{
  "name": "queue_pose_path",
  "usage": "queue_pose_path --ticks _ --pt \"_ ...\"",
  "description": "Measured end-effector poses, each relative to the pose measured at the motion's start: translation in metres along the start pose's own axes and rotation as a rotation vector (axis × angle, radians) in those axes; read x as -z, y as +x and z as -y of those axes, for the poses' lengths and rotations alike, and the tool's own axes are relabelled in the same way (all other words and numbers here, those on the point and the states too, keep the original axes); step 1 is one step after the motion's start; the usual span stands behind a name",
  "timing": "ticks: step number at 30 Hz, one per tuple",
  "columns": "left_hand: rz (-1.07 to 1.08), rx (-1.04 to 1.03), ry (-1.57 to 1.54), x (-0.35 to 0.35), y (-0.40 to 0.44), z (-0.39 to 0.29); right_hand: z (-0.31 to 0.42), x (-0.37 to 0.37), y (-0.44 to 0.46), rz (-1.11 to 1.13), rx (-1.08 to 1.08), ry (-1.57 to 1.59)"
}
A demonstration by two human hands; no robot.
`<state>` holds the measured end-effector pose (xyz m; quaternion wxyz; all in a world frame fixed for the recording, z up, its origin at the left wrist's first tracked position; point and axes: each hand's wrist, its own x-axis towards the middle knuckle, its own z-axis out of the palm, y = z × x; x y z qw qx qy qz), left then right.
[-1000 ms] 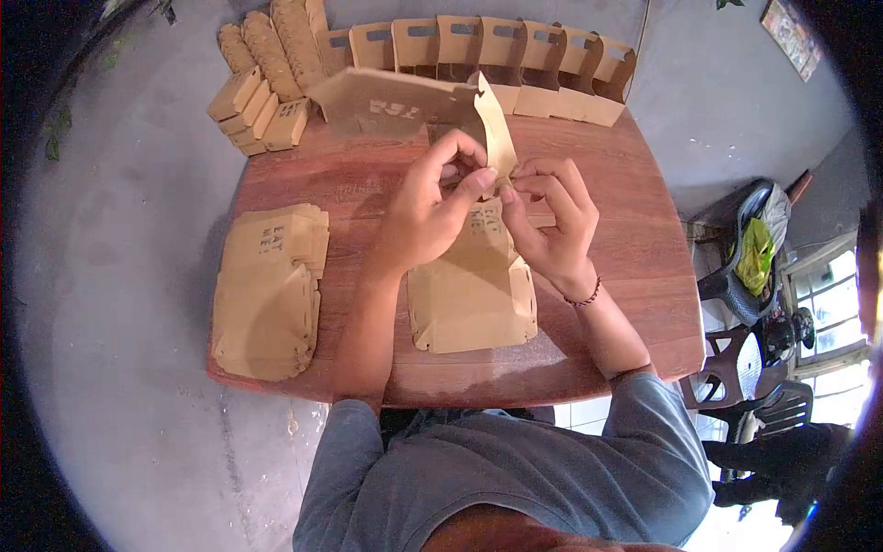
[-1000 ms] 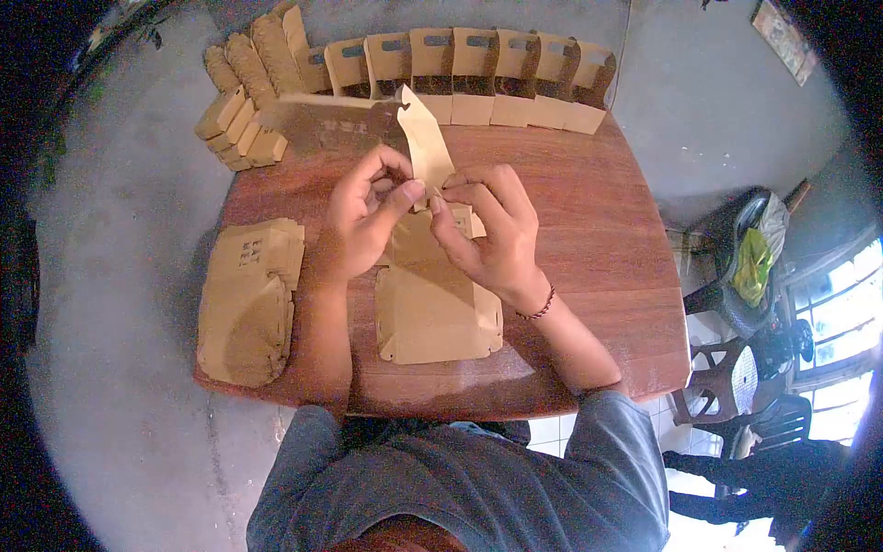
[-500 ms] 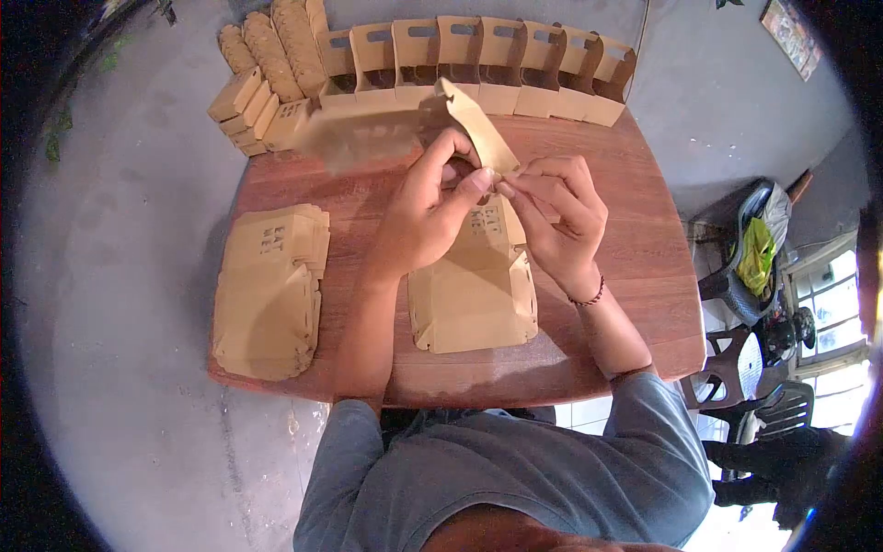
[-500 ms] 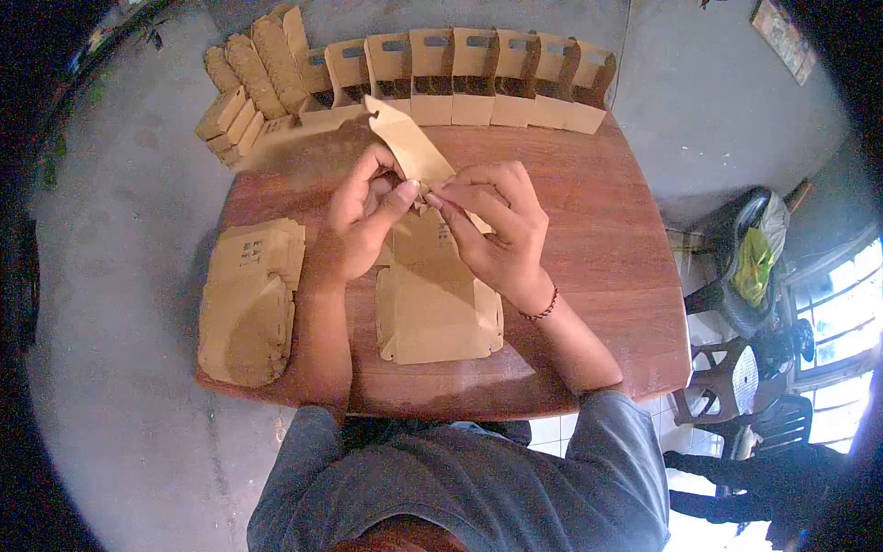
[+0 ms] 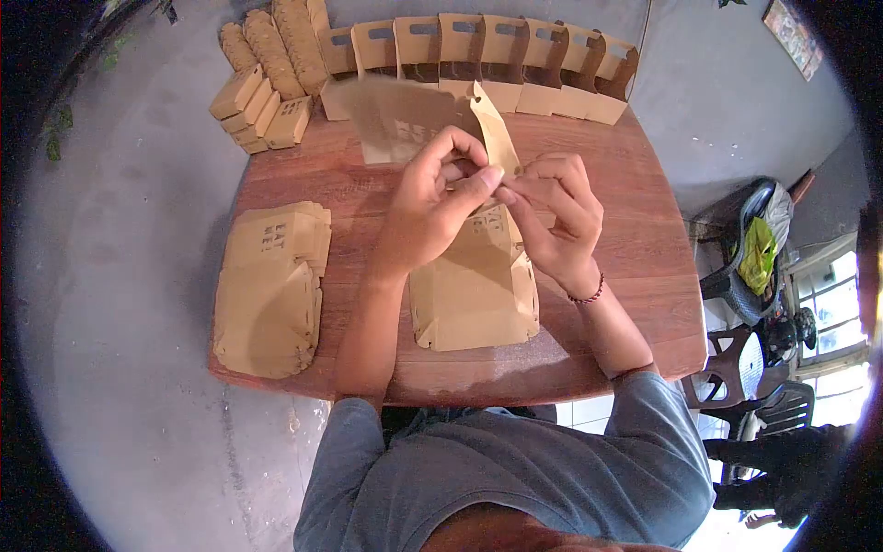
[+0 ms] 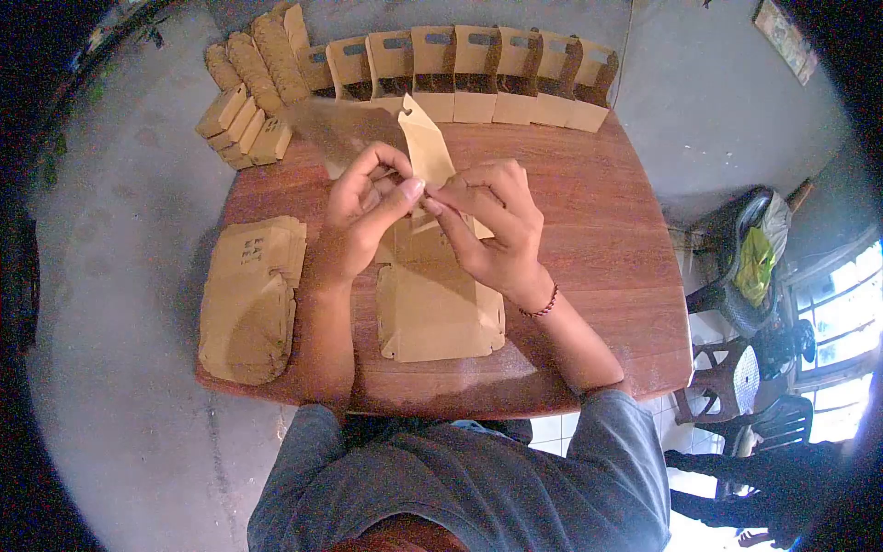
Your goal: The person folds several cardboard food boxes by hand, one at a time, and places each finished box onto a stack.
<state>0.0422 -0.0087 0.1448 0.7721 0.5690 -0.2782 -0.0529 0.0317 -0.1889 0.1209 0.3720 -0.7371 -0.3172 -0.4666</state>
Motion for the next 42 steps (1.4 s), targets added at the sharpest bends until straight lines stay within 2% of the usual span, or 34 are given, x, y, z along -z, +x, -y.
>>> queue_pose_path --ticks 5,7,9,11,13,17,19,21,23,28,30,33,35,39,42 --pt "0.029 -0.051 0.007 0.003 0.000 -0.001 -0.006 0.000 0.001 0.075 0.036 0.041" --pt "0.029 -0.046 0.008 0.004 -0.001 -0.002 -0.009 -0.004 -0.004 0.015 -0.171 0.290" --pt "0.043 -0.034 0.125 0.008 -0.001 -0.003 -0.016 -0.006 -0.007 0.016 -0.211 0.345" --pt "0.052 -0.010 0.100 0.011 -0.002 -0.004 -0.020 -0.005 -0.006 0.018 -0.252 0.399" --pt "0.061 0.015 0.075 0.016 -0.003 -0.005 -0.020 -0.001 -0.002 0.126 -0.294 0.589" --pt "0.061 -0.009 0.079 0.020 -0.005 -0.011 -0.026 0.006 0.003 0.131 -0.370 0.637" --pt "0.091 -0.005 0.099 0.018 -0.007 -0.012 -0.022 0.004 0.006 0.002 -0.639 0.695" --pt "0.167 0.096 0.058 0.015 -0.008 -0.011 -0.017 0.006 0.008 -0.025 -0.685 0.699" --pt "0.184 0.091 0.096 0.017 -0.006 -0.007 -0.015 0.008 0.008 0.029 -0.808 0.598" --pt "0.195 0.093 0.158 0.021 -0.005 -0.005 -0.011 0.007 0.006 -0.004 -0.827 0.520" --pt "0.119 0.144 0.179 0.021 -0.004 -0.004 -0.012 0.005 0.002 0.019 -0.841 0.449" --pt "0.125 0.165 0.210 0.024 -0.003 -0.001 -0.010 -0.004 -0.002 -0.083 -0.755 0.383" --pt "0.107 0.152 0.234 0.020 -0.002 -0.004 -0.012 -0.009 -0.008 -0.117 -0.554 0.267" --pt "0.035 0.142 0.253 0.017 0.001 0.000 -0.004 -0.011 -0.006 -0.068 -0.525 0.131" --pt "-0.069 0.199 0.352 0.018 0.006 0.006 -0.003 -0.014 -0.007 -0.049 -0.393 0.042"
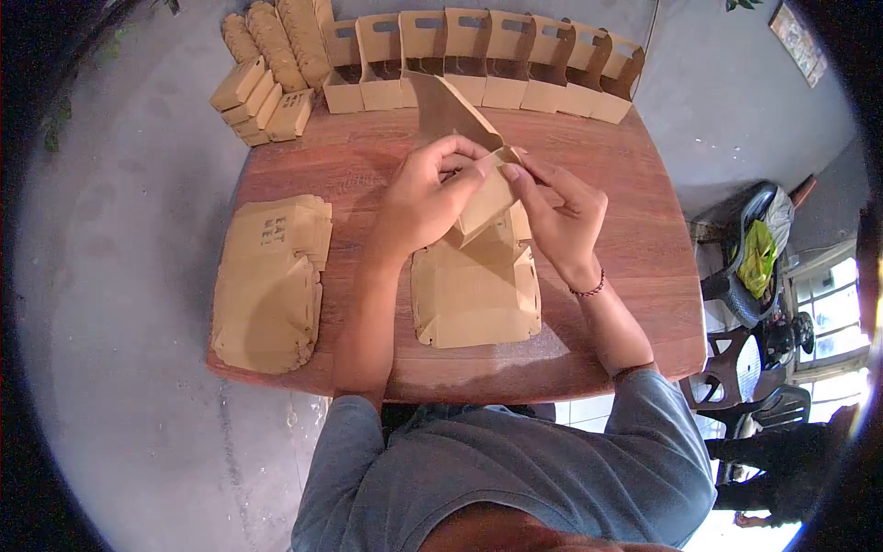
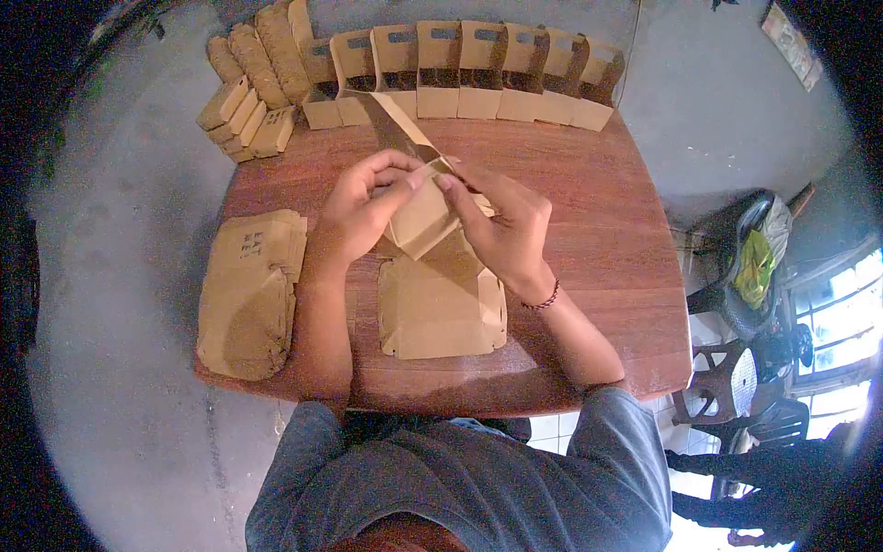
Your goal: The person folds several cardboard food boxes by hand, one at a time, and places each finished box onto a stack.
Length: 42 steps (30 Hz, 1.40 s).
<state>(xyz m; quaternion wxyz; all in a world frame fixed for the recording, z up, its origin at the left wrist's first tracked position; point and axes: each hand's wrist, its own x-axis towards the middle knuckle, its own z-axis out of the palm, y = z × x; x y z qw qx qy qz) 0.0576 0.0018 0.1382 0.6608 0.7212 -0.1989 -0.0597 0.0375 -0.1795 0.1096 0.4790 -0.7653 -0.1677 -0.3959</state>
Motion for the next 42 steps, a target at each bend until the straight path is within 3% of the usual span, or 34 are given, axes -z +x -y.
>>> queue_pose_path --ticks 3,6,8,10,15,18,24,27,30,32,39,41,42 --pt "-0.162 -0.029 0.104 -0.008 0.004 0.007 0.000 -0.001 0.000 0.015 0.098 -0.005" --pt "-0.110 -0.024 0.079 -0.007 0.003 0.006 -0.003 0.001 0.004 0.062 0.079 0.018" --pt "-0.116 -0.031 0.101 -0.008 0.001 0.002 -0.008 0.001 0.008 0.073 0.238 0.086" --pt "-0.121 -0.037 0.122 -0.008 0.000 0.002 -0.008 0.006 0.009 0.114 0.242 0.081" --pt "-0.127 -0.224 0.170 -0.011 -0.004 0.000 -0.002 0.023 0.017 0.253 0.287 0.072" --pt "-0.044 -0.130 0.206 -0.011 -0.009 -0.006 -0.002 0.031 0.021 0.313 0.368 0.035" --pt "0.017 -0.144 0.243 -0.014 -0.009 -0.004 0.003 0.040 0.026 0.377 0.409 0.038" --pt "-0.090 -0.222 0.257 -0.018 -0.013 -0.012 0.006 0.042 0.026 0.376 0.389 -0.019" --pt "-0.091 -0.226 0.254 -0.017 -0.014 -0.014 0.007 0.040 0.024 0.379 0.336 -0.041" --pt "-0.085 -0.242 0.251 -0.017 -0.014 -0.014 0.014 0.038 0.022 0.380 0.053 0.081" --pt "-0.019 -0.266 0.298 -0.014 -0.017 -0.013 0.001 0.040 0.024 0.442 -0.194 0.311" --pt "-0.013 -0.308 0.282 -0.013 -0.016 -0.010 -0.002 0.040 0.025 0.451 -0.441 0.405" --pt "-0.007 -0.351 0.265 -0.012 -0.016 -0.009 -0.004 0.037 0.026 0.452 -0.441 0.405"
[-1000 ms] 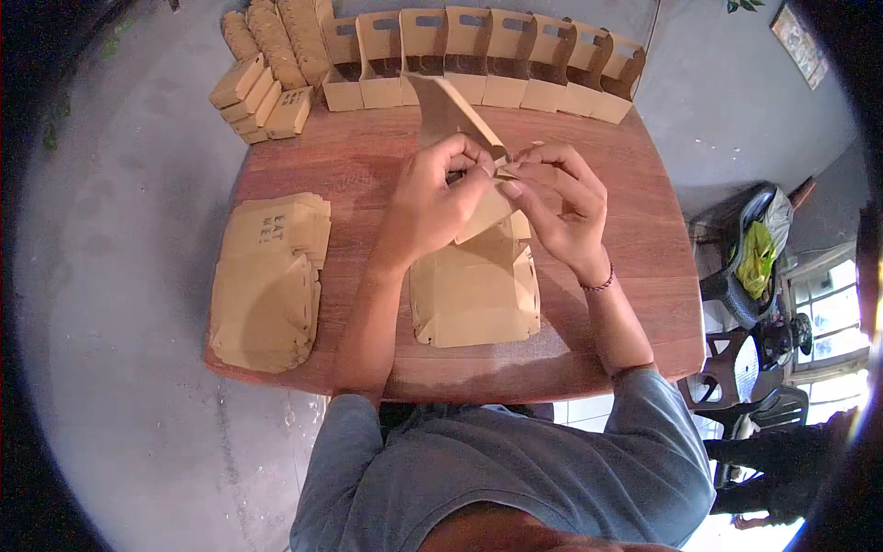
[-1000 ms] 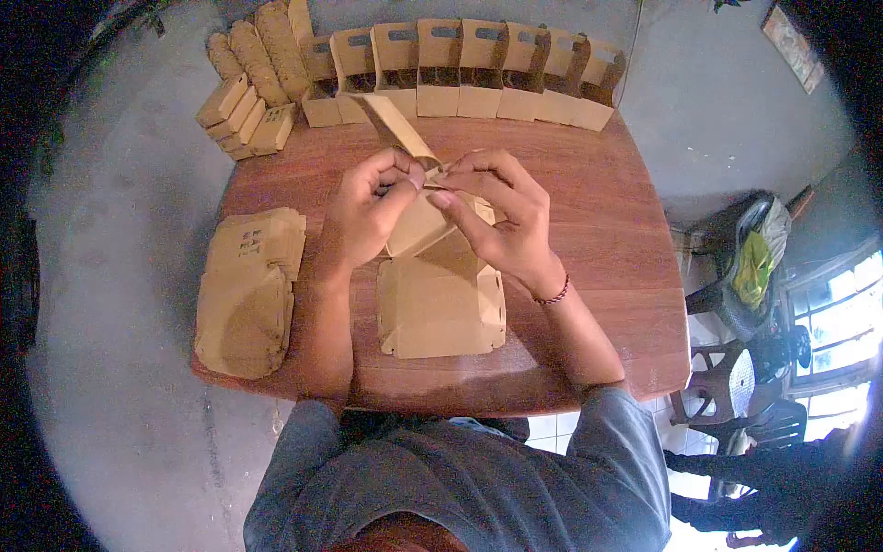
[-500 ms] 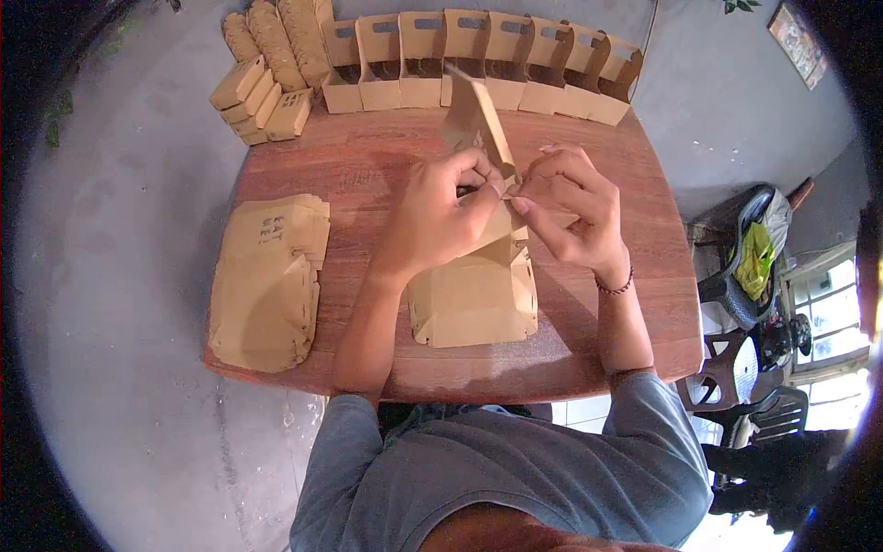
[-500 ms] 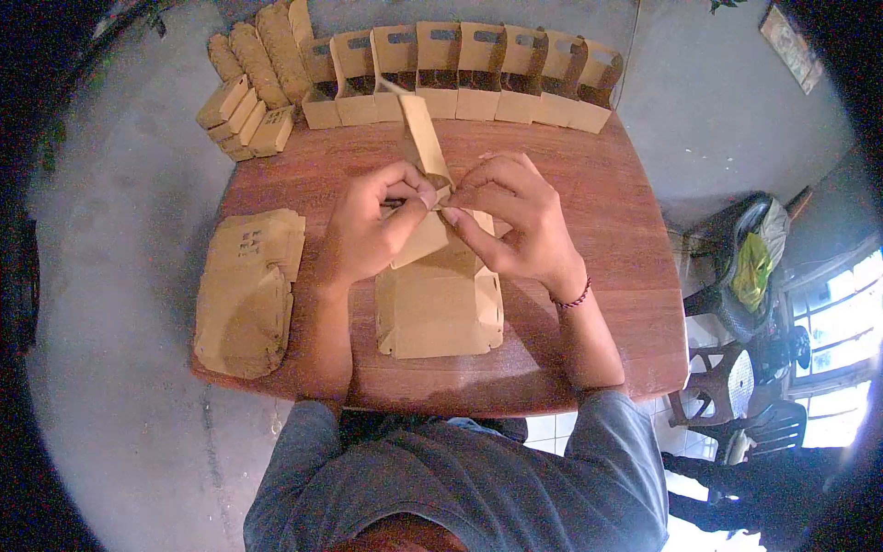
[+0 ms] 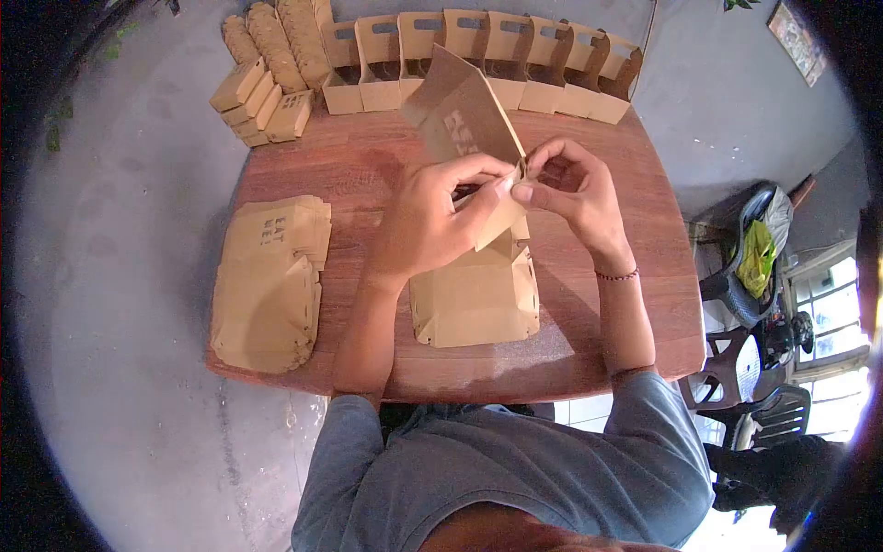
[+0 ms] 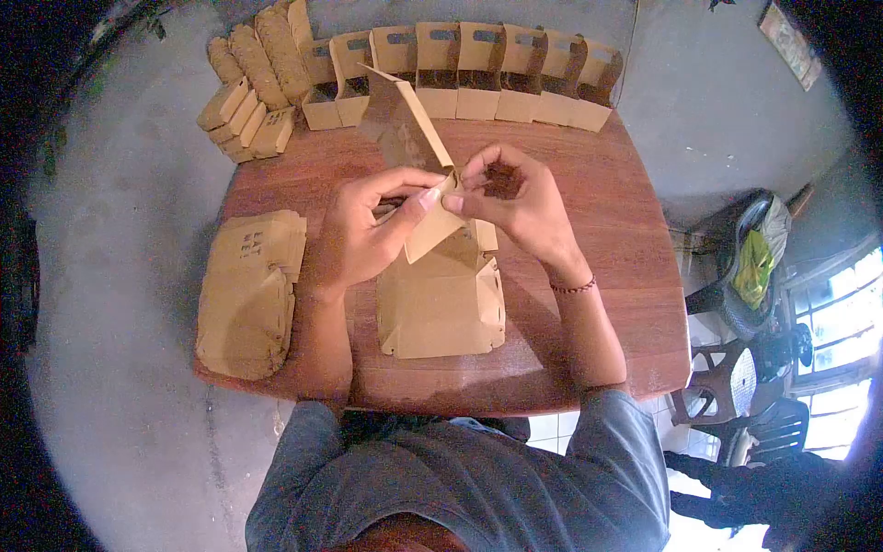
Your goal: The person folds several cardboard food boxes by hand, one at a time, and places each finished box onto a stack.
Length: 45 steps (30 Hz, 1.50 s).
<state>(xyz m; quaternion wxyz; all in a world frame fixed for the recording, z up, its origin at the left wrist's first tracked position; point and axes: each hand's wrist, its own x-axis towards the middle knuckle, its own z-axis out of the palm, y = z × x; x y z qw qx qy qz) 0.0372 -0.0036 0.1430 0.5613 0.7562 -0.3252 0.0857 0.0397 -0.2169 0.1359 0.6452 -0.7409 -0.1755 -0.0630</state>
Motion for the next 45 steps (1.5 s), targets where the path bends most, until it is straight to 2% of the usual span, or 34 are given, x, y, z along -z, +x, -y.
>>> queue_pose_path --ticks 2,4,6,12,18,21,22,24,27,30,33,35,36,37,39,40,41,42,43,45 --pt "-0.002 0.037 -0.039 0.002 -0.001 -0.001 -0.003 -0.002 0.006 0.026 -0.087 0.168" --pt "-0.001 0.071 -0.074 0.003 0.001 0.000 -0.008 -0.004 0.008 0.034 -0.092 0.165" --pt "-0.002 0.171 -0.264 0.006 0.005 0.006 -0.011 -0.006 0.009 0.046 -0.096 0.166" --pt "0.023 0.278 -0.463 0.007 0.009 0.008 -0.008 -0.006 0.007 0.086 -0.113 0.056" --pt "0.073 0.369 -0.496 0.011 0.010 0.024 -0.001 -0.009 0.002 0.024 -0.095 -0.028" --pt "0.031 0.257 -0.508 0.008 0.009 0.020 -0.001 -0.010 -0.001 0.001 -0.112 -0.022" --pt "0.030 0.256 -0.507 0.007 0.009 0.017 -0.003 -0.010 -0.001 -0.007 -0.053 -0.085" --pt "-0.054 0.146 -0.313 0.006 0.008 0.008 -0.001 -0.012 -0.003 -0.013 0.009 -0.148" --pt "-0.081 0.188 -0.319 0.006 0.006 0.008 0.001 -0.014 -0.006 -0.055 -0.010 -0.185" --pt "-0.056 0.187 -0.308 0.007 0.002 0.001 0.001 -0.014 -0.005 -0.100 0.063 -0.270" --pt "-0.103 0.144 -0.332 0.013 0.001 -0.012 0.003 -0.007 -0.001 -0.108 -0.060 -0.229" --pt "-0.170 0.155 -0.320 0.022 -0.003 -0.012 -0.010 0.000 0.006 -0.186 -0.062 -0.102" --pt "-0.258 0.131 -0.225 0.029 -0.004 -0.008 -0.004 -0.001 0.006 -0.188 -0.038 0.028" --pt "-0.344 0.106 -0.129 0.038 -0.004 -0.003 -0.006 0.000 0.007 -0.188 -0.035 0.028" --pt "-0.373 0.115 -0.136 0.059 -0.003 0.012 -0.017 0.007 0.012 -0.204 0.010 0.166" --pt "-0.462 0.107 -0.064 0.067 -0.002 0.016 -0.021 0.008 0.013 -0.202 0.014 0.167" --pt "-0.551 0.098 0.009 0.072 -0.001 0.019 -0.024 0.010 0.014 -0.154 -0.007 0.303" --pt "-0.560 0.084 -0.066 0.074 0.000 0.022 -0.029 0.011 0.015 -0.105 -0.029 0.438" --pt "-0.562 0.083 -0.064 0.074 0.002 0.024 -0.034 0.013 0.016 -0.102 -0.028 0.439" --pt "-0.513 -0.003 -0.273 0.074 0.004 0.029 -0.047 0.018 0.020 0.043 -0.116 0.625"
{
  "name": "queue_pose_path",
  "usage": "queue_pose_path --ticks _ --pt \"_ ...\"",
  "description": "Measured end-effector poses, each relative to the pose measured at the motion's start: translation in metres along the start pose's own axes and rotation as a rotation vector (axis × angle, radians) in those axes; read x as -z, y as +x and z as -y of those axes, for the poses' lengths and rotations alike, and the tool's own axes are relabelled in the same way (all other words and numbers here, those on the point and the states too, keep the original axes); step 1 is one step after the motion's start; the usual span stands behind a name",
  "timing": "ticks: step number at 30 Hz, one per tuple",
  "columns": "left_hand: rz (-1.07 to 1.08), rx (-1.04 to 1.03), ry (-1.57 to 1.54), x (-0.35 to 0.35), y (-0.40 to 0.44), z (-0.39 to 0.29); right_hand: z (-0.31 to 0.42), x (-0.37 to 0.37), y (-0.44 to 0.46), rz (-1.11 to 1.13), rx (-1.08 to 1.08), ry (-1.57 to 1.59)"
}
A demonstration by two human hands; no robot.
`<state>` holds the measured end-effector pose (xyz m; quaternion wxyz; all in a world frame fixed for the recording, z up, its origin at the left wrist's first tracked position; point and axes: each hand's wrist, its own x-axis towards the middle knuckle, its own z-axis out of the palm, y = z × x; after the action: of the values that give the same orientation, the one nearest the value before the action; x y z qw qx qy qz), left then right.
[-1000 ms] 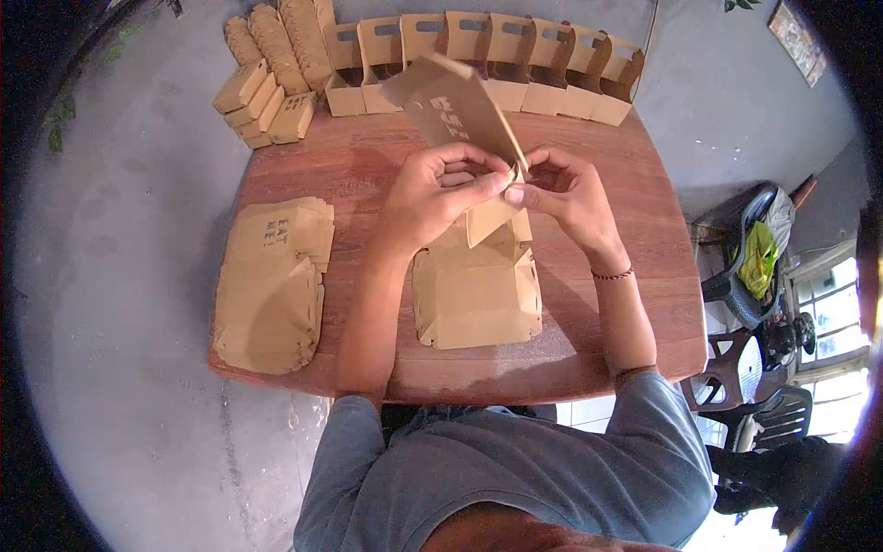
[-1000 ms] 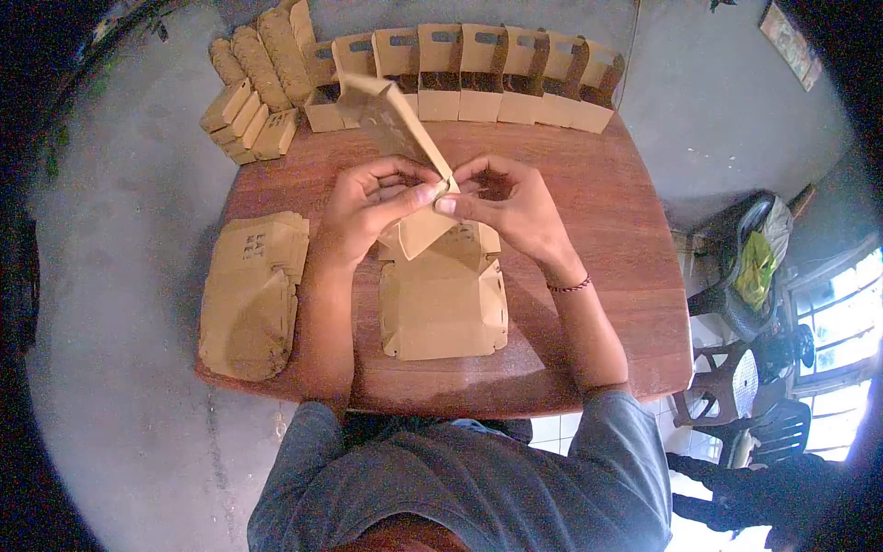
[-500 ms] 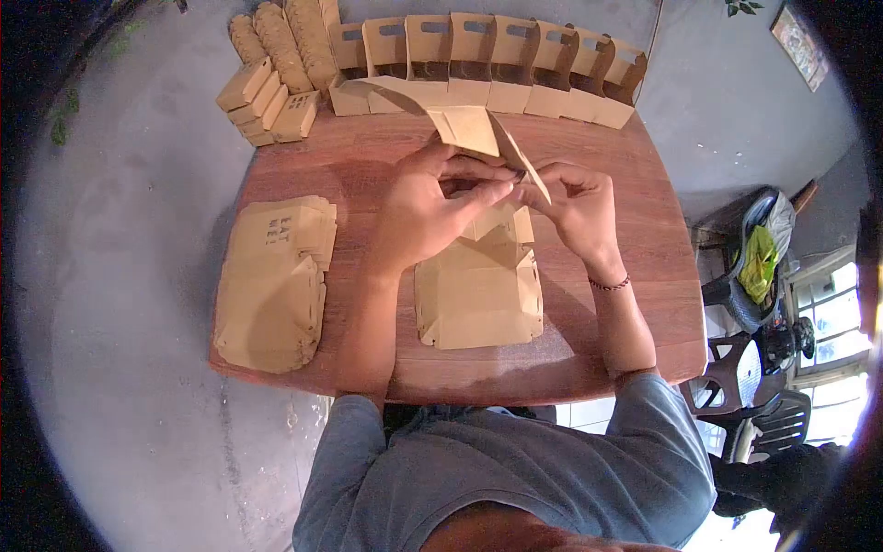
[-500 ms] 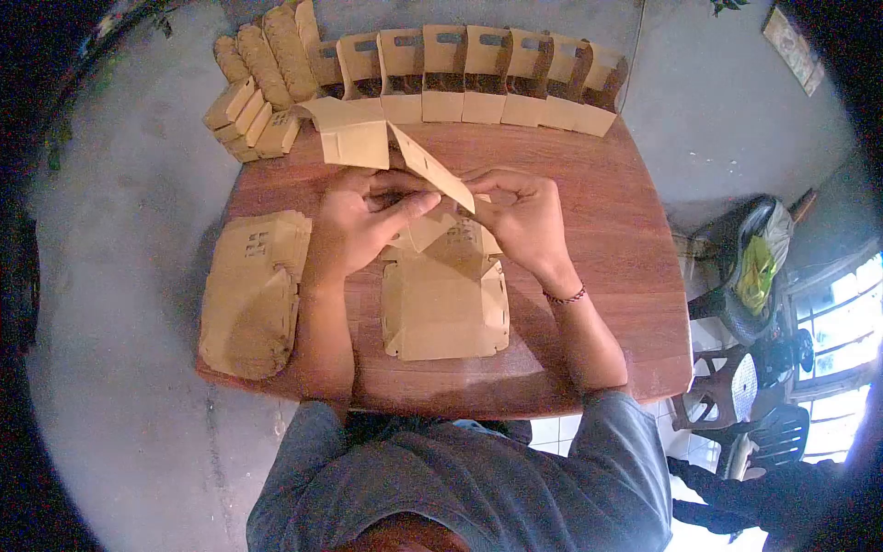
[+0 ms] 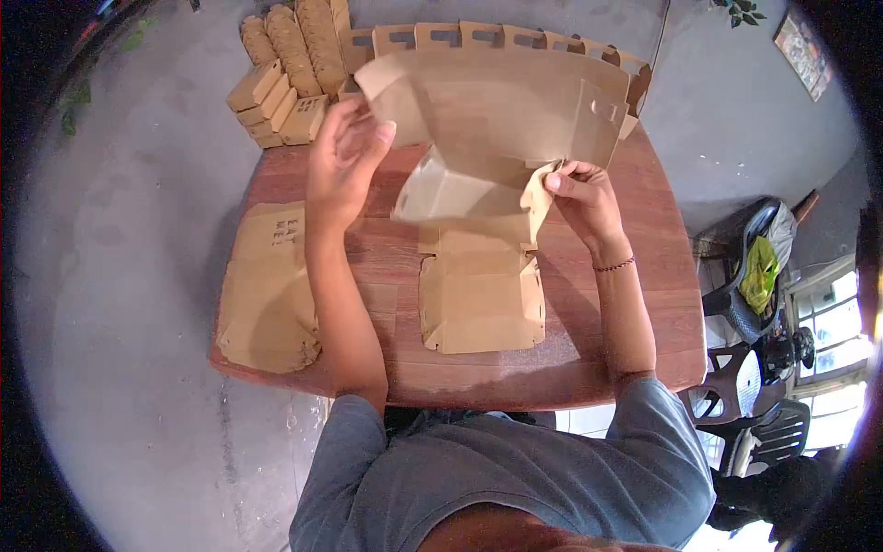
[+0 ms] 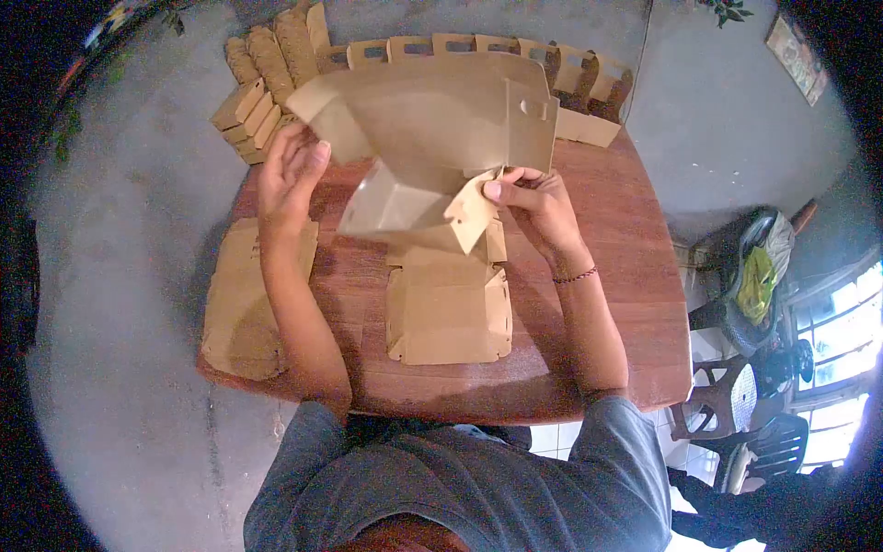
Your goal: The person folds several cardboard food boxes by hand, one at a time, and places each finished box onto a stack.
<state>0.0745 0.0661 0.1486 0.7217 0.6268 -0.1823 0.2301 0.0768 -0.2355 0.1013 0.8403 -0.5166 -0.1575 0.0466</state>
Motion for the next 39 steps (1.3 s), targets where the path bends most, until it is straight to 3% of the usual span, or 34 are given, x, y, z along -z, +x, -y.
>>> queue_pose_path --ticks 4,6,7,14,16,20,22,25,30,32,33,39 --pt "0.083 -0.015 -0.056 0.008 0.003 0.015 -0.010 0.007 0.009 0.104 0.003 0.043" --pt "-0.141 0.031 0.179 0.008 0.003 0.009 -0.004 -0.005 0.011 -0.149 -0.021 -0.327" --pt "-0.144 0.031 0.181 0.009 0.003 0.006 -0.001 -0.008 0.012 -0.175 0.028 -0.575" --pt "-0.061 -0.001 0.349 0.007 0.002 0.013 0.008 0.006 0.013 -0.451 0.301 -0.722" --pt "-0.012 0.021 0.418 -0.003 0.000 0.009 0.013 -0.011 0.004 -0.404 0.313 -0.716" --pt "0.187 -0.030 0.450 -0.024 -0.010 -0.002 0.012 -0.026 -0.004 -0.240 0.128 -0.534" --pt "0.298 -0.105 0.469 -0.033 -0.014 -0.001 0.018 -0.033 -0.004 -0.157 -0.099 -0.205" --pt "0.418 -0.080 0.476 -0.042 -0.019 -0.006 0.019 -0.040 -0.005 -0.173 -0.261 -0.211" --pt "0.530 -0.117 0.524 -0.052 -0.024 -0.007 0.004 -0.034 -0.004 -0.097 -0.144 -0.281" --pt "0.546 -0.137 0.520 -0.052 -0.024 -0.003 0.012 -0.035 -0.005 -0.094 -0.262 0.070" --pt "0.556 -0.159 0.514 -0.052 -0.024 -0.002 0.014 -0.035 -0.006 -0.097 -0.261 0.072" --pt "0.522 -0.186 0.496 -0.052 -0.026 -0.004 0.007 -0.034 -0.010 -0.151 -0.150 -0.194"
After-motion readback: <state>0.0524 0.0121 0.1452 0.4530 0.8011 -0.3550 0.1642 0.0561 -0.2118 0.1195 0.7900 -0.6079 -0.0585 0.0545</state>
